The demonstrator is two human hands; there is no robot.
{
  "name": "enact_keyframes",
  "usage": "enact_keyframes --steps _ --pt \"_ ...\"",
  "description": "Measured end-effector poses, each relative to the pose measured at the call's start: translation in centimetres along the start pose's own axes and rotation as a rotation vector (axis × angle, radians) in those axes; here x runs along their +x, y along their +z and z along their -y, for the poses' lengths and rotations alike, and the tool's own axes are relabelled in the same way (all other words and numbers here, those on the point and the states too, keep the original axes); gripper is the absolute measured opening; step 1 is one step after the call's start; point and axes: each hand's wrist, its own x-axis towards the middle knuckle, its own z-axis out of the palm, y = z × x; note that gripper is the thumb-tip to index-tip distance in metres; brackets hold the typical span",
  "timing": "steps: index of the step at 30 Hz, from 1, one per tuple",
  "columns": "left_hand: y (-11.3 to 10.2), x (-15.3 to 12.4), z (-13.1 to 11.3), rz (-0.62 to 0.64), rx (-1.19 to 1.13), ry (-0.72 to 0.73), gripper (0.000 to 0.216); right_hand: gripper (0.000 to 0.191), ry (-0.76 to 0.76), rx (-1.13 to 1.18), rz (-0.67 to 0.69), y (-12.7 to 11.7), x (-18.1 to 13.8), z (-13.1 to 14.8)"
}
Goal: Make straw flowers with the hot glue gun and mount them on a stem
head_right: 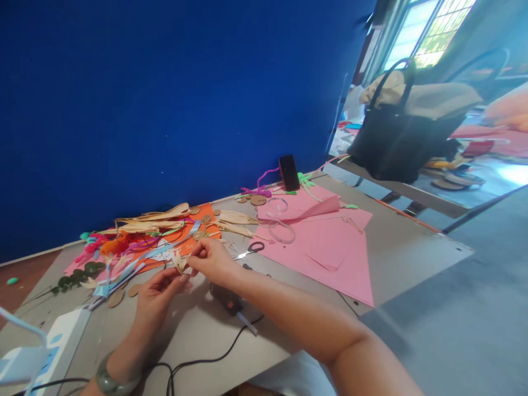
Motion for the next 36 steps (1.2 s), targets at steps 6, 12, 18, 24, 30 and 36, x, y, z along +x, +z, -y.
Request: enact_keyframes --steps 6,12,18,24,30,36 --pt "0.1 0.0 -0.2 0.032 -0.007 -0.021 0.019 0.016 0.013 0.017 -0.002 -0.1 0.0 0.3" --pt "0.2 0.0 -0.3 0.033 -0.041 -0.049 0.02 0.014 -0.007 0.046 0.009 -0.2 0.1 0.1" --pt "0.4 -0.1 -0.6 0.013 -0.081 -0.086 0.018 0.013 -0.036 0.135 0.061 -0.3 0.4 -0.6" --pt "0.5 0.0 -0.7 -0.02 -0.104 -0.101 0.02 0.015 -0.109 0.162 0.061 -0.4 0.8 -0.6" --pt "0.3 0.3 -0.4 -0.044 -0.126 -0.086 0.019 0.024 -0.146 0.037 0.011 -0.6 1.1 -1.2" --pt "0.2 0.2 -0.4 -0.024 -0.144 -0.095 0.016 0.012 -0.15 -0.014 0.014 -0.8 1.0 -1.4"
